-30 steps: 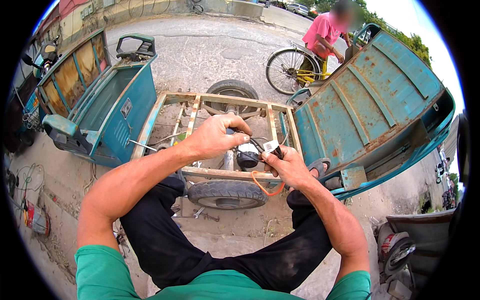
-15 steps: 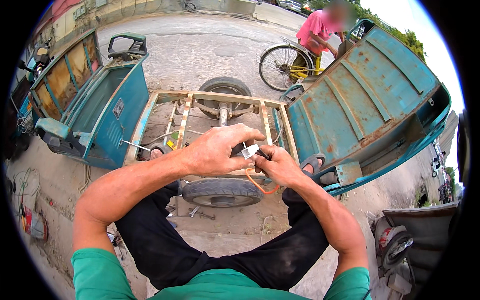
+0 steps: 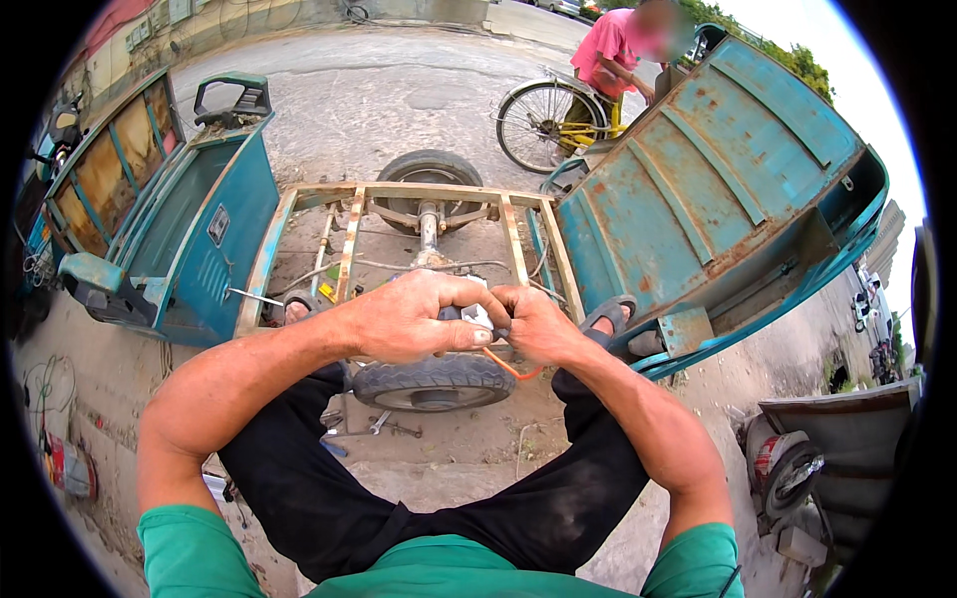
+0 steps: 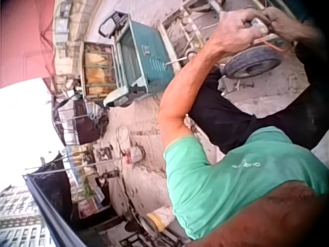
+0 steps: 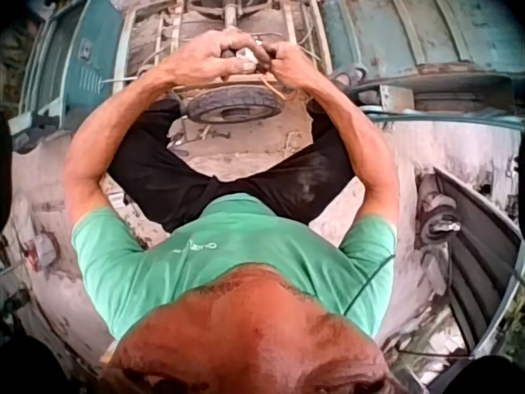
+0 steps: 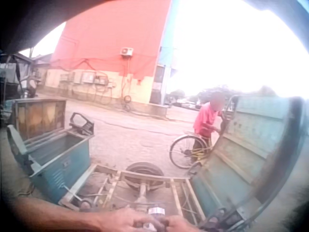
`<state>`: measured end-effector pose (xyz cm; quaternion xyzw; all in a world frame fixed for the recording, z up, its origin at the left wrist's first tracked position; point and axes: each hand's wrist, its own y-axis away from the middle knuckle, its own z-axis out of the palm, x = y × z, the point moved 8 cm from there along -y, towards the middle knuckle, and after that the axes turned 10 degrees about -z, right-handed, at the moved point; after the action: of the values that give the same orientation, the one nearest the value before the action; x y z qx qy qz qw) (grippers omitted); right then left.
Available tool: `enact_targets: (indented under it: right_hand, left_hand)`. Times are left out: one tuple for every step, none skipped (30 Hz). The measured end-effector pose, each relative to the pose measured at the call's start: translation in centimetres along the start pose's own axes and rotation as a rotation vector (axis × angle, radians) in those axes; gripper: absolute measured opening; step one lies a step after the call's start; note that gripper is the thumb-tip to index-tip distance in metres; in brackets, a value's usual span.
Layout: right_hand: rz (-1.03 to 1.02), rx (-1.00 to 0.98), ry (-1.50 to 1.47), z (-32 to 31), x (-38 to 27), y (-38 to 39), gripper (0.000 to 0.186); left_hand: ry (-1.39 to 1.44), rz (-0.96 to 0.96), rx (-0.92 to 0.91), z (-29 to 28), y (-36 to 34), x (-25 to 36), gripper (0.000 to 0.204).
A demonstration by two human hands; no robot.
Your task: The person sits on the ground and works on the wiring of a teal three-wheeled vehicle frame. They strip wire ends, twist them together, and wrap the connections with black electrical tape. The person handles multiple wires and secures them to the frame.
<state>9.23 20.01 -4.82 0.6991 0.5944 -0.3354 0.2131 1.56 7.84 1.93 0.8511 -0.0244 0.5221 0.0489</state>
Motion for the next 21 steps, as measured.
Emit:
enact_targets:
  right_hand:
    - [0.021, 0.002, -0.008, 0.0, 0.0, 0.1, 0.021]
    - [0.040, 0.012, -0.048, 0.1, 0.2, 0.1, 0.022]
    - [0.060, 0.023, -0.088, 0.2, 0.6, 0.1, 0.022]
    - [0.079, 0.033, -0.129, 0.3, 0.8, 0.1, 0.023]
    - [0.080, 0.040, -0.147, 0.2, 0.8, 0.1, 0.024]
    - [0.081, 0.048, -0.165, 0.0, 0.6, 0.1, 0.026]
    - [0.082, 0.054, -0.183, -0.2, 0.4, 0.1, 0.027]
    - [0.097, 0.051, -0.183, -0.2, 0.2, 0.2, 0.029]
    - [0.112, 0.048, -0.183, -0.3, -0.1, 0.3, 0.031]
    - [0.126, 0.045, -0.183, -0.2, -0.2, 0.3, 0.033]
    - [0.112, 0.037, -0.172, -0.1, 0.0, 0.4, 0.034]
    - [0.098, 0.029, -0.161, 0.1, 0.4, 0.4, 0.036]
    - [0.084, 0.022, -0.150, 0.3, 0.8, 0.4, 0.037]
    - [0.065, 0.024, -0.140, 0.4, 1.0, 0.4, 0.039]
    - [0.046, 0.028, -0.130, 0.6, 1.1, 0.3, 0.042]
    - [0.027, 0.031, -0.120, 0.6, 1.1, 0.3, 0.045]
    - [0.038, 0.001, -0.108, 0.7, 0.9, 0.3, 0.046]
    - [0.048, -0.029, -0.097, 0.7, 0.4, 0.2, 0.048]
    - [0.059, -0.059, -0.085, 0.8, 0.2, 0.2, 0.049]
    - [0.034, -0.045, -0.117, 0.8, 0.2, 0.2, 0.049]
    - [0.008, -0.031, -0.149, 1.0, 0.3, 0.2, 0.049]
  left_hand:
    - [0.038, 0.006, 0.000, 0.1, -0.1, 0.0, 0.034]
    - [0.075, 0.009, 0.004, 0.1, -0.1, -0.2, 0.035]
    - [0.112, 0.012, 0.008, 0.1, -0.2, -0.4, 0.035]
    - [0.123, -0.015, 0.054, -0.4, -0.3, -0.8, 0.036]
    - [0.136, -0.042, 0.099, -1.0, -0.3, -1.2, 0.036]
    - [0.149, -0.069, 0.145, -1.6, -0.4, -1.8, 0.037]
    - [0.199, -0.046, 0.208, -2.2, -0.5, -2.4, 0.037]
    - [0.198, -0.082, 0.240, -2.6, -0.7, -3.1, 0.037]
    - [0.197, -0.119, 0.272, -3.2, -0.7, -3.8, 0.037]
    - [0.196, -0.156, 0.305, -3.7, -0.6, -4.2, 0.037]
    - [0.219, -0.165, 0.326, -4.0, -0.7, -4.3, 0.035]
    - [0.194, -0.170, 0.326, -4.0, -0.8, -4.4, 0.035]
    - [0.169, -0.175, 0.327, -4.1, -0.9, -4.4, 0.034]
    - [0.144, -0.183, 0.331, -4.2, -0.8, -4.6, 0.033]
    - [0.126, -0.172, 0.326, -4.3, -0.9, -4.7, 0.033]
    - [0.132, -0.189, 0.320, -4.2, -0.8, -4.9, 0.033]
    - [0.139, -0.207, 0.314, -4.2, -0.7, -4.9, 0.033]
    - [0.147, -0.224, 0.309, -4.2, -0.6, -5.0, 0.034]
    - [0.162, -0.233, 0.304, -4.2, -0.6, -5.3, 0.033]
    - [0.172, -0.240, 0.304, -4.3, -0.7, -5.5, 0.033]
    - [0.182, -0.247, 0.305, -4.4, -0.7, -5.6, 0.032]
